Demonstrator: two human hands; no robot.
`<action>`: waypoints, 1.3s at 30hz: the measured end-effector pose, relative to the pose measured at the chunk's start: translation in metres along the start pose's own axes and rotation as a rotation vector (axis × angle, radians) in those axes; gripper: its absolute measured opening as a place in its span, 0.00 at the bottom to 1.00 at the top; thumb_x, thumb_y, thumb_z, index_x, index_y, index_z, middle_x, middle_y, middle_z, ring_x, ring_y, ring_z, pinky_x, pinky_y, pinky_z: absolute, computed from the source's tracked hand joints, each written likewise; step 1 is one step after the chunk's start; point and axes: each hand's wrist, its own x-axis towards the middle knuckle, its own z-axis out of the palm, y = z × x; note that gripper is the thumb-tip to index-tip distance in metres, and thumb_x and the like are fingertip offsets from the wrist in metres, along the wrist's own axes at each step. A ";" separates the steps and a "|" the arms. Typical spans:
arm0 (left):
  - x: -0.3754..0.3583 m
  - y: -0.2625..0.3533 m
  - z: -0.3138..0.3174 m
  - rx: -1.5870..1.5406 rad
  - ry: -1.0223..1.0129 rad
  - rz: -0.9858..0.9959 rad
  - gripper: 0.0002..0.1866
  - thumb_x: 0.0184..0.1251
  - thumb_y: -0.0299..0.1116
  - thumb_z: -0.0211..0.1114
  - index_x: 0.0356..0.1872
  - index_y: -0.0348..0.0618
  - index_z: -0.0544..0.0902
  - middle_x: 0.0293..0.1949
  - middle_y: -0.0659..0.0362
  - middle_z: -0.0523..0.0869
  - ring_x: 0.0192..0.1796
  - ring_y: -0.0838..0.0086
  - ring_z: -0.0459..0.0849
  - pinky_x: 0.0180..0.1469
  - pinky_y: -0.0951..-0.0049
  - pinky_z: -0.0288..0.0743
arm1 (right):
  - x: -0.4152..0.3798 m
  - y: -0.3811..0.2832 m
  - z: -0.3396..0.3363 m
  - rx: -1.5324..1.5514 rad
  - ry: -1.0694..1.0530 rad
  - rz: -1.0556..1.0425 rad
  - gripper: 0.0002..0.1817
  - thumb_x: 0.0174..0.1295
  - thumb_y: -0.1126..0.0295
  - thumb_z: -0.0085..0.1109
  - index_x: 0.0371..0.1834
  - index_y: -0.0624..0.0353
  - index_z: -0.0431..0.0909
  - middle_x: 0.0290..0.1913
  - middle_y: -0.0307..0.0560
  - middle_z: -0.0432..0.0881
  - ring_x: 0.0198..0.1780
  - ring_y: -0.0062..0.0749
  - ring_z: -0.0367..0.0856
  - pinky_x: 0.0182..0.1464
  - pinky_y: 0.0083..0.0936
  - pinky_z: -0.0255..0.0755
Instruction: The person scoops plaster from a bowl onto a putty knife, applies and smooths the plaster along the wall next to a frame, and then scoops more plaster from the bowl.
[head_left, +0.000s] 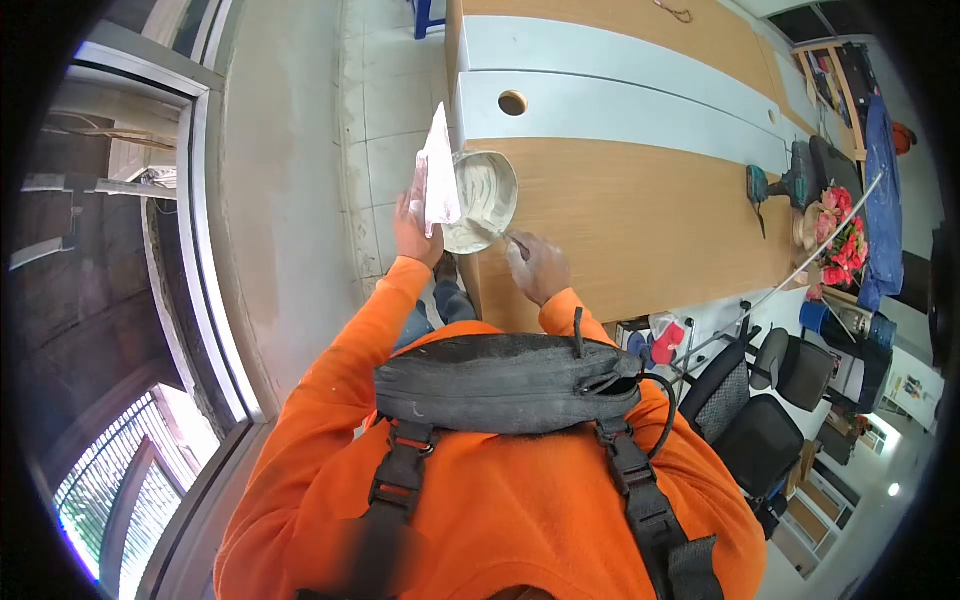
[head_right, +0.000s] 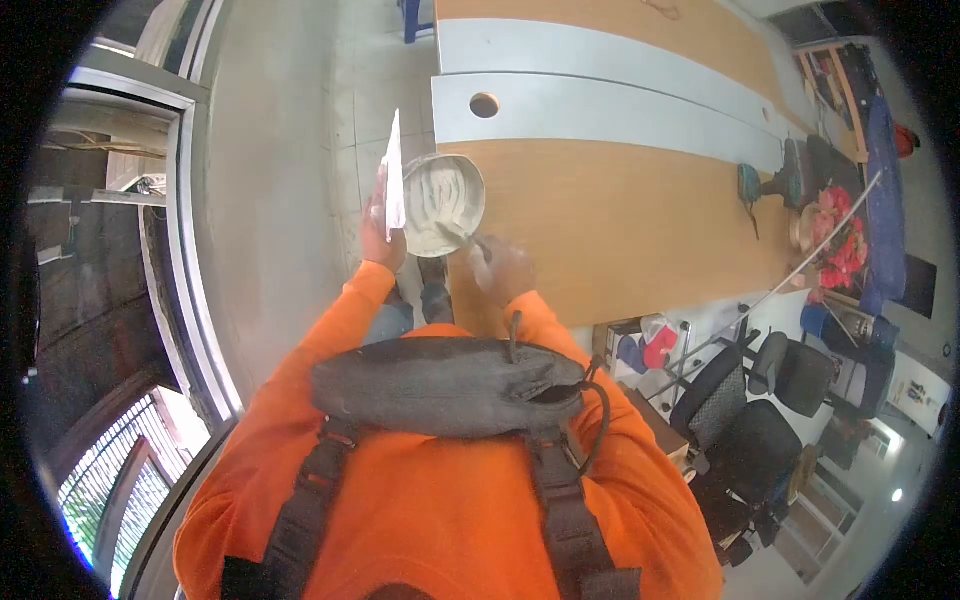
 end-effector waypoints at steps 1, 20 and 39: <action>-0.001 -0.001 0.000 0.010 -0.001 0.025 0.31 0.48 0.23 0.59 0.60 0.34 0.73 0.49 0.36 0.78 0.53 0.36 0.74 0.57 0.47 0.71 | -0.006 -0.010 -0.006 0.027 -0.047 0.055 0.17 0.67 0.57 0.54 0.51 0.52 0.83 0.43 0.56 0.86 0.45 0.55 0.85 0.47 0.44 0.78; 0.003 0.002 -0.004 0.067 -0.016 0.111 0.26 0.58 0.27 0.54 0.61 0.34 0.74 0.45 0.41 0.80 0.49 0.42 0.76 0.54 0.52 0.72 | -0.029 -0.023 0.018 0.117 0.072 -0.002 0.15 0.67 0.59 0.55 0.50 0.54 0.83 0.40 0.59 0.86 0.40 0.58 0.85 0.42 0.46 0.78; 0.018 0.023 0.010 0.015 -0.020 0.038 0.26 0.52 0.26 0.56 0.57 0.38 0.76 0.47 0.41 0.80 0.51 0.41 0.77 0.54 0.51 0.74 | -0.008 0.070 0.029 0.233 0.122 0.139 0.14 0.67 0.62 0.56 0.47 0.56 0.86 0.36 0.52 0.87 0.36 0.39 0.87 0.39 0.32 0.77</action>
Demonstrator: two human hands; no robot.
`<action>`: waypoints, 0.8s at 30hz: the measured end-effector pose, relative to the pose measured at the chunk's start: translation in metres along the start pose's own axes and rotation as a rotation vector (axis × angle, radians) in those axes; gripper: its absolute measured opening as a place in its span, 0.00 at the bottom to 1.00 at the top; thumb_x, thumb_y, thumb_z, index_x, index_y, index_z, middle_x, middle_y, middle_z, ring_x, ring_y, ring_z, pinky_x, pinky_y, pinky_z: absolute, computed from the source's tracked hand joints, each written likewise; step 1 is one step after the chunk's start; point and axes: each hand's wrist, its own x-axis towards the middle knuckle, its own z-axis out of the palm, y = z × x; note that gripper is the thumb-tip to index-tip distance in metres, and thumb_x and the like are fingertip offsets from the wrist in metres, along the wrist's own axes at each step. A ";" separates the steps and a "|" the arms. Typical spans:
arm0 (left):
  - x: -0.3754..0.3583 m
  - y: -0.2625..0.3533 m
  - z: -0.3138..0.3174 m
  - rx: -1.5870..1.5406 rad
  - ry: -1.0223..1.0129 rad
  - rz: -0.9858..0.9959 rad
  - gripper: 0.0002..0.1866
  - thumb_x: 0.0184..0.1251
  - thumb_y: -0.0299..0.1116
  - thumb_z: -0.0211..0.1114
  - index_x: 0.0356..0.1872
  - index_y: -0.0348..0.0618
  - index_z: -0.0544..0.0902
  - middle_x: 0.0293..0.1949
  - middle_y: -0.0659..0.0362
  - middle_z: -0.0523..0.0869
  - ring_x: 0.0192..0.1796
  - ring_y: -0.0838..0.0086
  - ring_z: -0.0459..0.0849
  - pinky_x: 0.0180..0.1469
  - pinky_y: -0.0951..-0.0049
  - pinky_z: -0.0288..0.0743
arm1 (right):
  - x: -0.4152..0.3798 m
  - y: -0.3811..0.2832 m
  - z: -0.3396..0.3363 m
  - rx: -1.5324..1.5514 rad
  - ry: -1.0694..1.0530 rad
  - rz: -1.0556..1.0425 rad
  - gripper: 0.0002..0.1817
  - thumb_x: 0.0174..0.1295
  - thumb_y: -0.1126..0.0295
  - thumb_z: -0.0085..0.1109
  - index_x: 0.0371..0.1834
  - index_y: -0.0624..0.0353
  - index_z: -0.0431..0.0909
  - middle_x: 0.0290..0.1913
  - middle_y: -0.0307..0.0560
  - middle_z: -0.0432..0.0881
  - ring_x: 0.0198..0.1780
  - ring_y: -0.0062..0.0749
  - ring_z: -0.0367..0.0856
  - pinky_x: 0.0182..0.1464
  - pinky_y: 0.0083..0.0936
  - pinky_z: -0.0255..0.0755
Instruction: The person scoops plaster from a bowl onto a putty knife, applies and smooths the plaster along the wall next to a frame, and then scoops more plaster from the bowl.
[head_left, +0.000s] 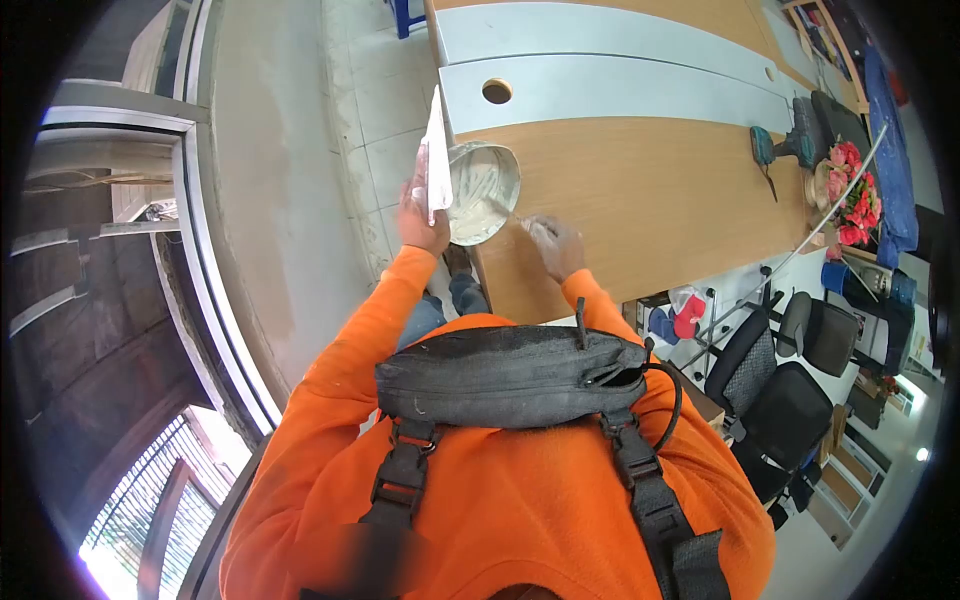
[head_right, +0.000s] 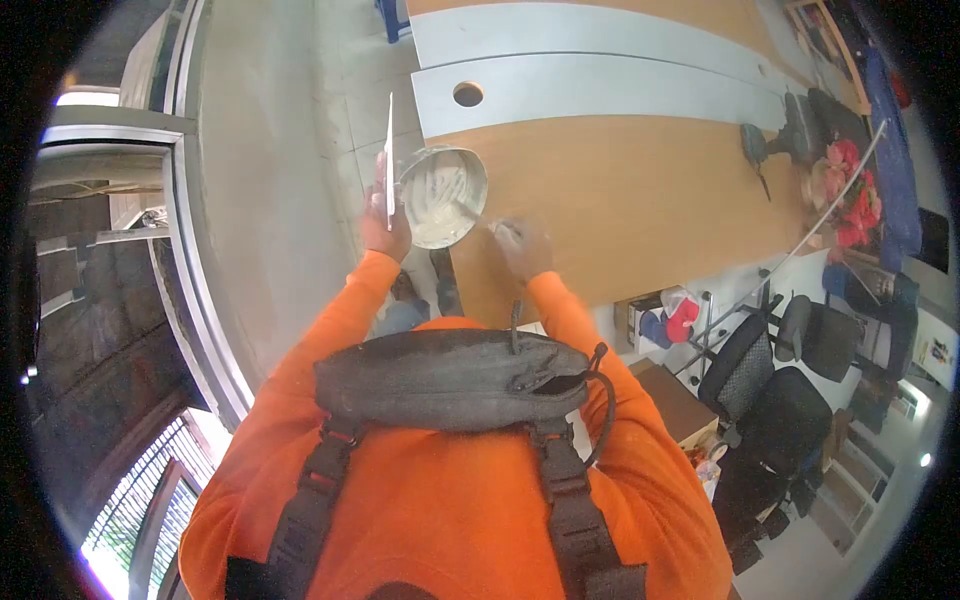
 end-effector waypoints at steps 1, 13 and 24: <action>0.001 0.010 0.001 0.001 0.003 -0.001 0.26 0.52 0.26 0.56 0.57 0.38 0.76 0.47 0.41 0.80 0.51 0.41 0.77 0.54 0.51 0.74 | -0.007 -0.003 0.001 0.000 -0.002 -0.003 0.14 0.67 0.62 0.56 0.47 0.56 0.86 0.36 0.52 0.87 0.36 0.39 0.87 0.39 0.32 0.77; 0.021 0.034 0.016 0.054 -0.001 -0.024 0.31 0.65 0.28 0.57 0.72 0.45 0.68 0.46 0.45 0.82 0.51 0.48 0.79 0.55 0.57 0.74 | -0.012 -0.009 0.008 0.613 -0.371 0.288 0.13 0.67 0.64 0.52 0.48 0.55 0.83 0.22 0.36 0.75 0.16 0.19 0.64 0.17 0.21 0.54; 0.010 0.039 0.025 -0.078 0.056 -0.319 0.32 0.80 0.49 0.46 0.76 0.40 0.62 0.65 0.46 0.77 0.66 0.60 0.77 0.66 0.66 0.66 | 0.003 -0.036 -0.008 0.923 -0.581 0.790 0.14 0.71 0.58 0.49 0.40 0.58 0.76 0.19 0.37 0.69 0.13 0.15 0.55 0.13 0.17 0.46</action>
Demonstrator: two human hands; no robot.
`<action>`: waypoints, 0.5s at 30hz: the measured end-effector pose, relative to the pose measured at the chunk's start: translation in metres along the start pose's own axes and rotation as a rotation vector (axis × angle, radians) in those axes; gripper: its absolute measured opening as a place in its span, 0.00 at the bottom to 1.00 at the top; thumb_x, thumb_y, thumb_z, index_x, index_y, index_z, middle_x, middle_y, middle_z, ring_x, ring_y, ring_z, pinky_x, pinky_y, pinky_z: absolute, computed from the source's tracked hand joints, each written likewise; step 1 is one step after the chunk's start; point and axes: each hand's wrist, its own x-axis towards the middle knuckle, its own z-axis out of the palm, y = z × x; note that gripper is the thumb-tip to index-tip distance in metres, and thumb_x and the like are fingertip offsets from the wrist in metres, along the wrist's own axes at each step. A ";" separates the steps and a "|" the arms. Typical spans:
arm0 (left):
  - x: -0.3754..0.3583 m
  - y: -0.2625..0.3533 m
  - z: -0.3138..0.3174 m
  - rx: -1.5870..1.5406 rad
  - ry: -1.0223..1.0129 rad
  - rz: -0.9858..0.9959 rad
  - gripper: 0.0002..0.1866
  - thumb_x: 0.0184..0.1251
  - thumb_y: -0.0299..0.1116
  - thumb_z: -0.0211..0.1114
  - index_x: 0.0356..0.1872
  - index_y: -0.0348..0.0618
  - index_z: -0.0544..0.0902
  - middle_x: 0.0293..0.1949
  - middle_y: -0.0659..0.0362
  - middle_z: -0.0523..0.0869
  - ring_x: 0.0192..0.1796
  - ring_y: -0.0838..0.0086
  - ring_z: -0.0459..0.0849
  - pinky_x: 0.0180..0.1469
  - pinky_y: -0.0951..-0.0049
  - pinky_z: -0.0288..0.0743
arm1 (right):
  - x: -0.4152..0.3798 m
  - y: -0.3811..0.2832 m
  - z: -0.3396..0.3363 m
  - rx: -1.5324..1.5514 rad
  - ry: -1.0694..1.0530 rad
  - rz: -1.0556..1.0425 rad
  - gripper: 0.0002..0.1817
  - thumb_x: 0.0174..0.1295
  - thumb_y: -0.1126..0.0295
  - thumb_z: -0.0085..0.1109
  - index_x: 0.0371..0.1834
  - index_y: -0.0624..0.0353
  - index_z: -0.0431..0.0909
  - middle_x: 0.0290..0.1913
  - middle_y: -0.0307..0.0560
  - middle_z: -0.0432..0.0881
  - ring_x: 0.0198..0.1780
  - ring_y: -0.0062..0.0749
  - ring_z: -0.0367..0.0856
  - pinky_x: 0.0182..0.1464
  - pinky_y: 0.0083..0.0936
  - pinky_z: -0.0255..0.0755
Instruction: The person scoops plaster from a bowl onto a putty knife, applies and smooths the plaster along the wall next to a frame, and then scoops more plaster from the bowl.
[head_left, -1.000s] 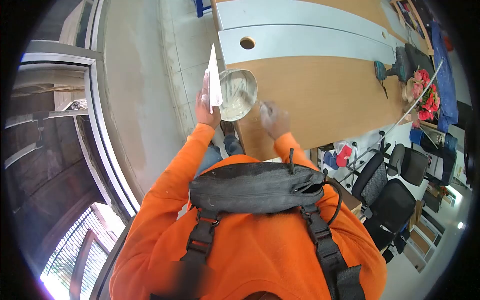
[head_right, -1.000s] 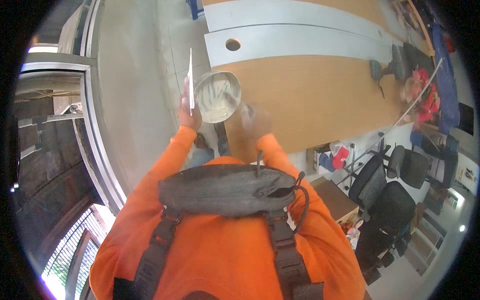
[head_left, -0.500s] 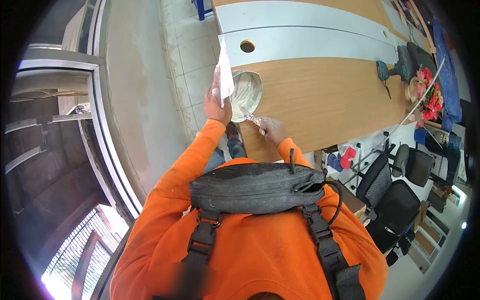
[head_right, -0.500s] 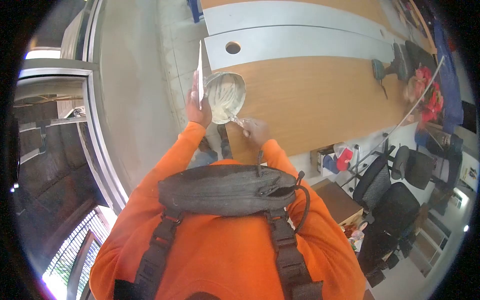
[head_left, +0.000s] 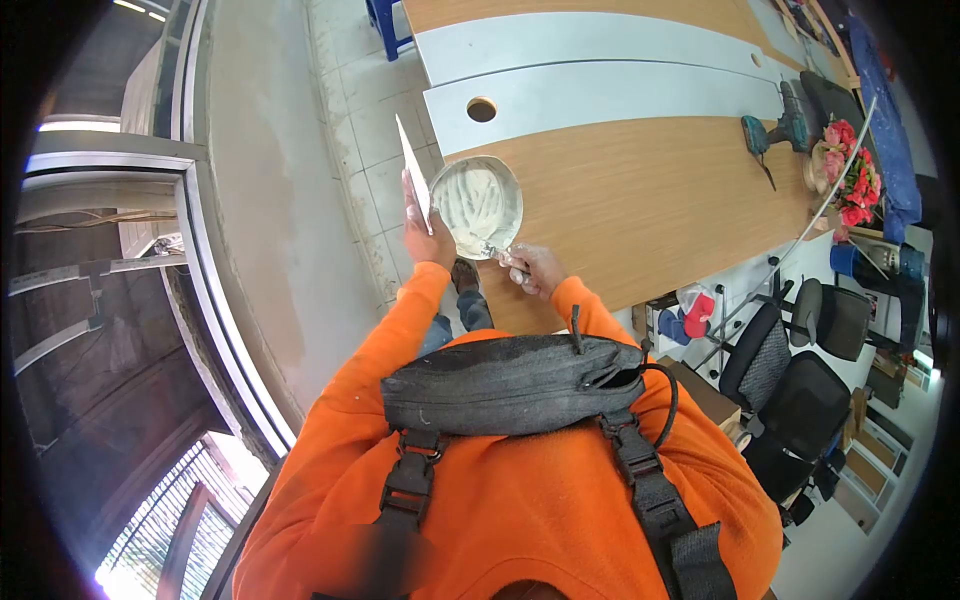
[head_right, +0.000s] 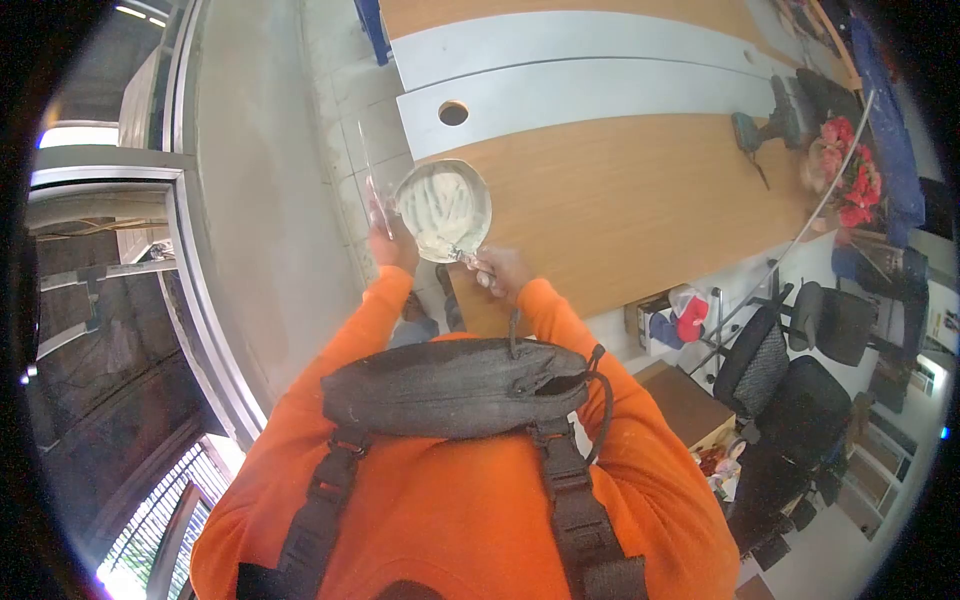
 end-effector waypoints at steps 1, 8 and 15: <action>-0.002 0.000 0.003 -0.009 0.037 0.046 0.31 0.81 0.49 0.46 0.76 0.40 0.61 0.67 0.46 0.76 0.67 0.61 0.76 0.67 0.67 0.65 | -0.002 -0.001 0.001 -0.003 0.001 -0.002 0.14 0.71 0.58 0.49 0.40 0.58 0.76 0.19 0.37 0.69 0.13 0.15 0.55 0.13 0.17 0.46; -0.011 -0.024 0.020 -0.104 0.019 0.009 0.34 0.75 0.28 0.51 0.80 0.56 0.55 0.69 0.44 0.73 0.67 0.55 0.76 0.66 0.65 0.68 | -0.007 0.001 -0.010 0.153 0.046 -0.043 0.14 0.70 0.60 0.49 0.34 0.58 0.77 0.16 0.34 0.68 0.12 0.17 0.58 0.13 0.19 0.47; -0.005 -0.077 0.022 -0.296 -0.129 -0.650 0.26 0.79 0.49 0.54 0.68 0.42 0.71 0.52 0.56 0.81 0.53 0.71 0.78 0.57 0.69 0.71 | -0.007 0.003 -0.024 0.269 0.030 -0.092 0.17 0.70 0.57 0.49 0.36 0.61 0.76 0.15 0.37 0.68 0.10 0.15 0.54 0.10 0.16 0.48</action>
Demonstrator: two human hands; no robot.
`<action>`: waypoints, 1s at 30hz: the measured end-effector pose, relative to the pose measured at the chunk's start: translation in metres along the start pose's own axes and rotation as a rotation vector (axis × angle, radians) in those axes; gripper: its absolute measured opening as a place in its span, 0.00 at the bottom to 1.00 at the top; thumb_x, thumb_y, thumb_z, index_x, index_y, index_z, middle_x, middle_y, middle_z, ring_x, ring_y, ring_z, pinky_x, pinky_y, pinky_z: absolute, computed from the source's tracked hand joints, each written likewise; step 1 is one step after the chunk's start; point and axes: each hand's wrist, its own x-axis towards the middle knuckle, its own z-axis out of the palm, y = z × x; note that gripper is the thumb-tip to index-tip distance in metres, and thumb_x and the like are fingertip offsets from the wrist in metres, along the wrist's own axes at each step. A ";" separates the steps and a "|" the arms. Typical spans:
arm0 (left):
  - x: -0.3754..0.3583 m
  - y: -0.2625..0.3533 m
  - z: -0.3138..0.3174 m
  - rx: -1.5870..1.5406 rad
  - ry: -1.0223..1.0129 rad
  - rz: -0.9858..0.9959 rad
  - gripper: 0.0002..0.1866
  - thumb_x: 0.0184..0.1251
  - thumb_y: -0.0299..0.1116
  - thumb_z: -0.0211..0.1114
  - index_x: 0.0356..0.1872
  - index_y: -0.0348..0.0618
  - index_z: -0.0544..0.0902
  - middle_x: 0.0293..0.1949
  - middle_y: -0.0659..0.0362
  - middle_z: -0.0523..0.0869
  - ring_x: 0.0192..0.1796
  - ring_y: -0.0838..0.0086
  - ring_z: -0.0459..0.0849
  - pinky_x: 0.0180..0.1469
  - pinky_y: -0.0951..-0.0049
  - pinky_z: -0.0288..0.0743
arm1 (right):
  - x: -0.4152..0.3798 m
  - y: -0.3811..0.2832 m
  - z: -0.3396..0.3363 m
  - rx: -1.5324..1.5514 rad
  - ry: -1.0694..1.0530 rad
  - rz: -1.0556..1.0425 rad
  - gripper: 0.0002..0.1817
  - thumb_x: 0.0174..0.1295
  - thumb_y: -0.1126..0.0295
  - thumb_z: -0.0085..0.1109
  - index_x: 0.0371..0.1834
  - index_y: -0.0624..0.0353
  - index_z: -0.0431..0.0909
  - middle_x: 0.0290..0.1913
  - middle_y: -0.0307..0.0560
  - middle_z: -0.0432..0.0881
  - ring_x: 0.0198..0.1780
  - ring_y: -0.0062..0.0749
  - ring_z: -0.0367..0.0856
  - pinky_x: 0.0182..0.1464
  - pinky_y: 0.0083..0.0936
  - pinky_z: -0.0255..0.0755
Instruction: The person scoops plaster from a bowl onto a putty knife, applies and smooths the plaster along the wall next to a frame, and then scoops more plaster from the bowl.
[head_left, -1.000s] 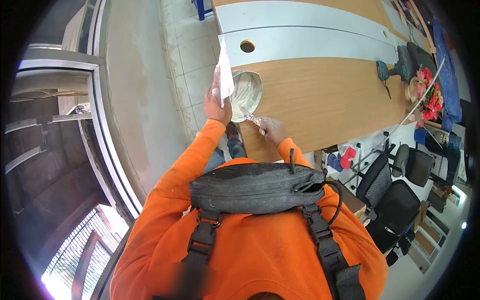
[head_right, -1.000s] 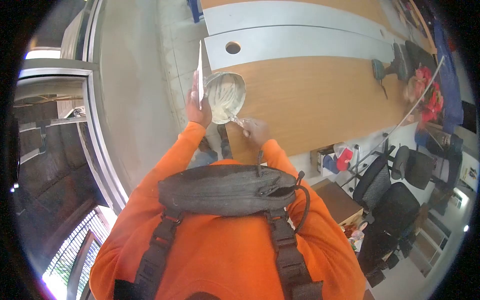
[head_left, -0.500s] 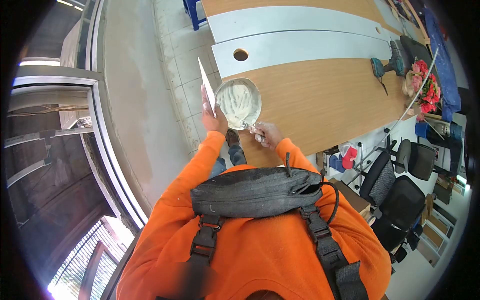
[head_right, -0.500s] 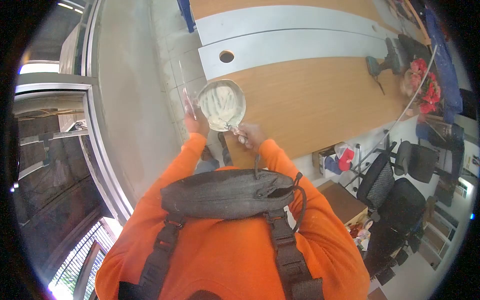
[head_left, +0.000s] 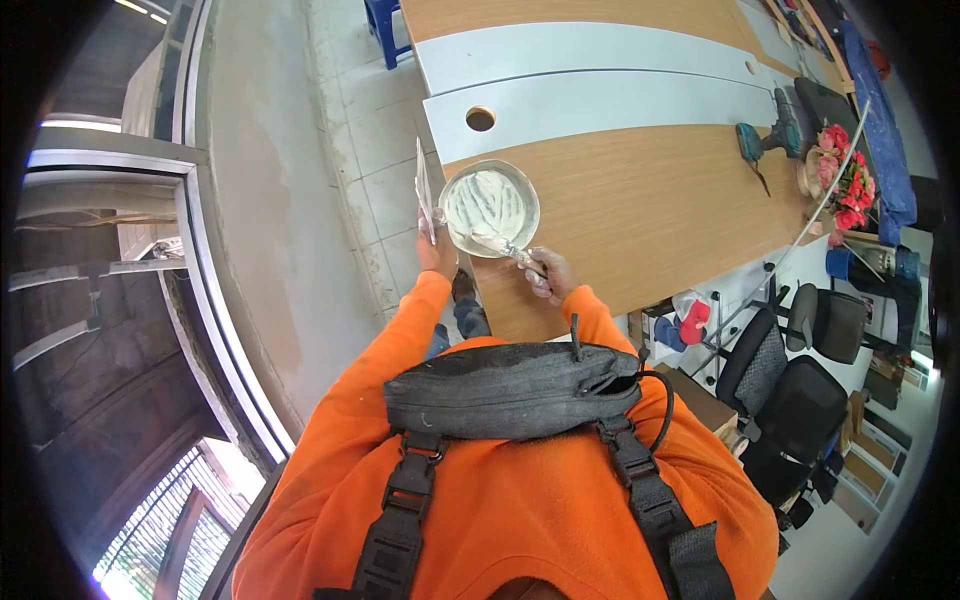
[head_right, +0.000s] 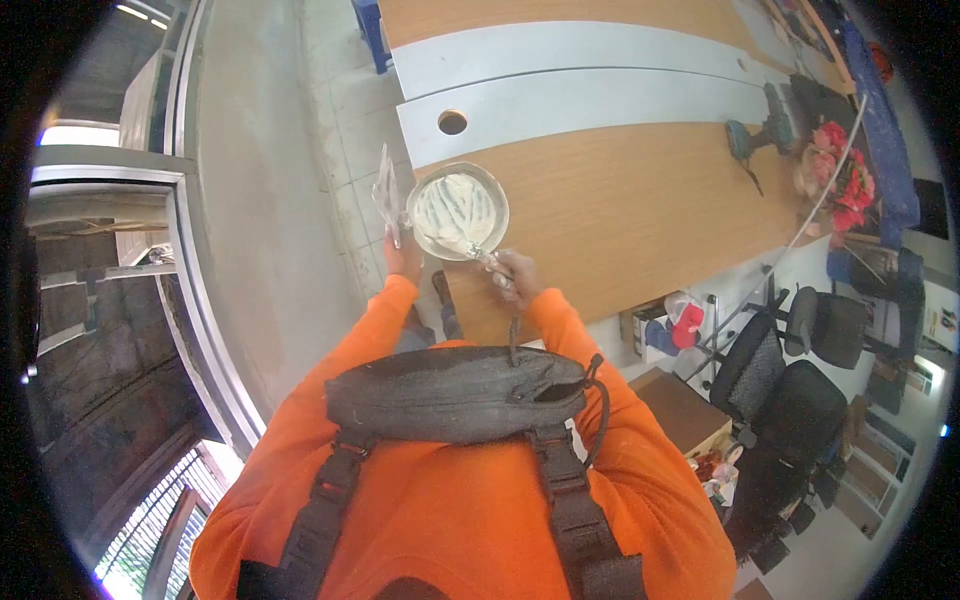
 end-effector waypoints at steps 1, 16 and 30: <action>0.004 -0.004 -0.002 -0.053 -0.031 0.086 0.28 0.80 0.48 0.53 0.68 0.38 0.70 0.56 0.54 0.81 0.55 0.70 0.77 0.59 0.68 0.70 | -0.001 -0.001 -0.002 -0.001 -0.006 0.002 0.17 0.70 0.57 0.49 0.36 0.61 0.76 0.15 0.37 0.68 0.10 0.15 0.54 0.10 0.16 0.48; 0.023 0.015 -0.122 0.491 0.036 0.520 0.18 0.72 0.43 0.63 0.55 0.43 0.77 0.41 0.57 0.84 0.40 0.73 0.84 0.37 0.69 0.78 | -0.018 -0.024 0.006 0.018 0.001 -0.055 0.11 0.69 0.61 0.51 0.35 0.58 0.74 0.21 0.38 0.72 0.13 0.15 0.57 0.11 0.15 0.50; -0.104 0.134 -0.060 -0.547 -0.842 -0.148 0.34 0.62 0.29 0.63 0.70 0.36 0.65 0.61 0.51 0.79 0.62 0.62 0.81 0.66 0.57 0.76 | -0.096 -0.088 0.067 -0.341 -0.183 -0.628 0.10 0.64 0.64 0.60 0.38 0.59 0.76 0.27 0.38 0.75 0.22 0.19 0.69 0.23 0.18 0.60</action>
